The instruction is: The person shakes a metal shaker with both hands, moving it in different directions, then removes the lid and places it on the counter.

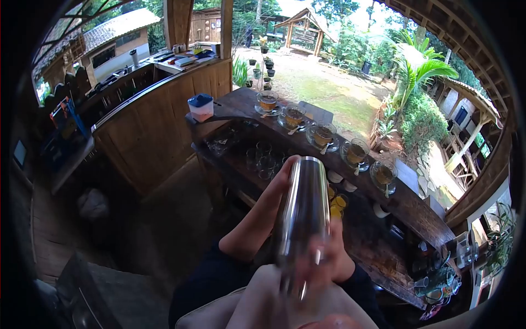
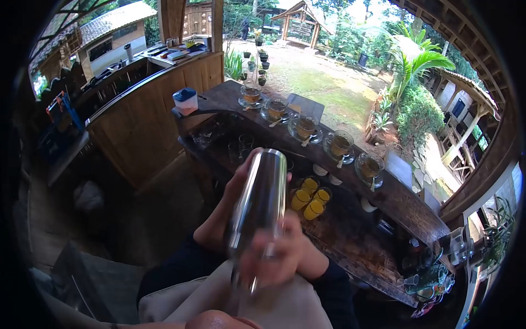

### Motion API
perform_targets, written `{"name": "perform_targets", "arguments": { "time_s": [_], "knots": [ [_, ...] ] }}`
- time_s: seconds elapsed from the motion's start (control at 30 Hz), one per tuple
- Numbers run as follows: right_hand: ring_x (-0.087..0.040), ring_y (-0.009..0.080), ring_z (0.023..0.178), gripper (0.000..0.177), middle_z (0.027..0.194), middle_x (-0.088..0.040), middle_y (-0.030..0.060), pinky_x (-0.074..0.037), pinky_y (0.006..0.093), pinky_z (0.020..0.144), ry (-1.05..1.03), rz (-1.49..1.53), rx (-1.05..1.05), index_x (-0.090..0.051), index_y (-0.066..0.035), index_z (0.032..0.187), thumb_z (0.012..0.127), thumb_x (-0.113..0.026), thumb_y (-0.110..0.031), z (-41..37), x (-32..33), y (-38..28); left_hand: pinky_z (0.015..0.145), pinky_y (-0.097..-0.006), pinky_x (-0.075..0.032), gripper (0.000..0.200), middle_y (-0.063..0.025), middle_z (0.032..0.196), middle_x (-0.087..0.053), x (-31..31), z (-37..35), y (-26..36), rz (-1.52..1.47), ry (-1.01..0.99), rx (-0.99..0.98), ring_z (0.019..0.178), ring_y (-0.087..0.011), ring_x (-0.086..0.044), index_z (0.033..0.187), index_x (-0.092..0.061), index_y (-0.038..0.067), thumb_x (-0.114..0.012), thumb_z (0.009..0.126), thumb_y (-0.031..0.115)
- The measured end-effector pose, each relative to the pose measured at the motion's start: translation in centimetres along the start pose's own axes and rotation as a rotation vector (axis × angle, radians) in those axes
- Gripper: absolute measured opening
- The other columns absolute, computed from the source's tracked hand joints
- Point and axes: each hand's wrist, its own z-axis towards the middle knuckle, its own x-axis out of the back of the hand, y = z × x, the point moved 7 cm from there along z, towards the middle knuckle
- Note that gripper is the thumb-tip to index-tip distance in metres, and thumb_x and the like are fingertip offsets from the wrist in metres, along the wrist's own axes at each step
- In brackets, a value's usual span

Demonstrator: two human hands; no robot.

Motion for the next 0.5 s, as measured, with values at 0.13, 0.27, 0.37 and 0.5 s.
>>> {"name": "perform_targets", "arguments": {
  "time_s": [0.13,0.27,0.37,0.5],
  "knots": [
    [-0.048,0.0327,0.116,0.052,0.120,-0.051,0.0164,-0.037,0.0406,0.097,0.251,0.258,-0.961,-0.054,-0.001,0.109,0.064,-0.079,-0.014,-2.3,-3.2,9.9,0.076,-0.0403,-0.054,0.042,-0.0135,0.103,-0.063,10.0,-1.5,-5.4,-0.442,0.631,0.159,0.084,-0.0248,-0.065,0.109,-0.056,0.004,-0.044,0.092,0.041],
    [-0.044,0.0314,0.122,0.058,0.120,-0.050,0.0172,-0.038,0.0414,0.097,-0.069,0.110,-0.488,-0.050,-0.003,0.114,0.066,-0.079,-0.020,2.7,-1.1,4.4,0.078,-0.0405,-0.053,0.045,-0.0134,0.106,-0.063,5.3,-2.5,-3.3,-0.503,0.303,0.245,0.091,-0.0249,-0.064,0.111,-0.056,0.004,-0.045,0.091,0.043],
    [-0.058,0.0194,0.104,0.012,0.103,-0.062,-0.0004,-0.042,0.0506,0.092,0.238,0.061,0.083,-0.063,-0.020,0.091,0.079,-0.064,-0.020,5.3,0.8,-4.4,0.078,-0.0439,-0.056,0.059,-0.0174,0.123,-0.051,-2.9,-4.8,1.2,-0.283,-0.042,-0.033,0.105,-0.0313,-0.057,0.128,-0.041,0.010,-0.062,0.084,0.044],
    [-0.056,0.0199,0.103,0.037,0.114,-0.056,0.0043,-0.042,0.0380,0.092,0.055,0.156,-0.130,-0.055,-0.020,0.113,0.079,-0.067,-0.025,1.5,2.3,-3.6,0.081,-0.0415,-0.053,0.051,-0.0147,0.115,-0.051,-4.7,-5.2,1.4,-0.045,-0.087,-0.166,0.109,-0.0308,-0.055,0.124,-0.042,0.012,-0.063,0.085,0.038]
  ]
}}
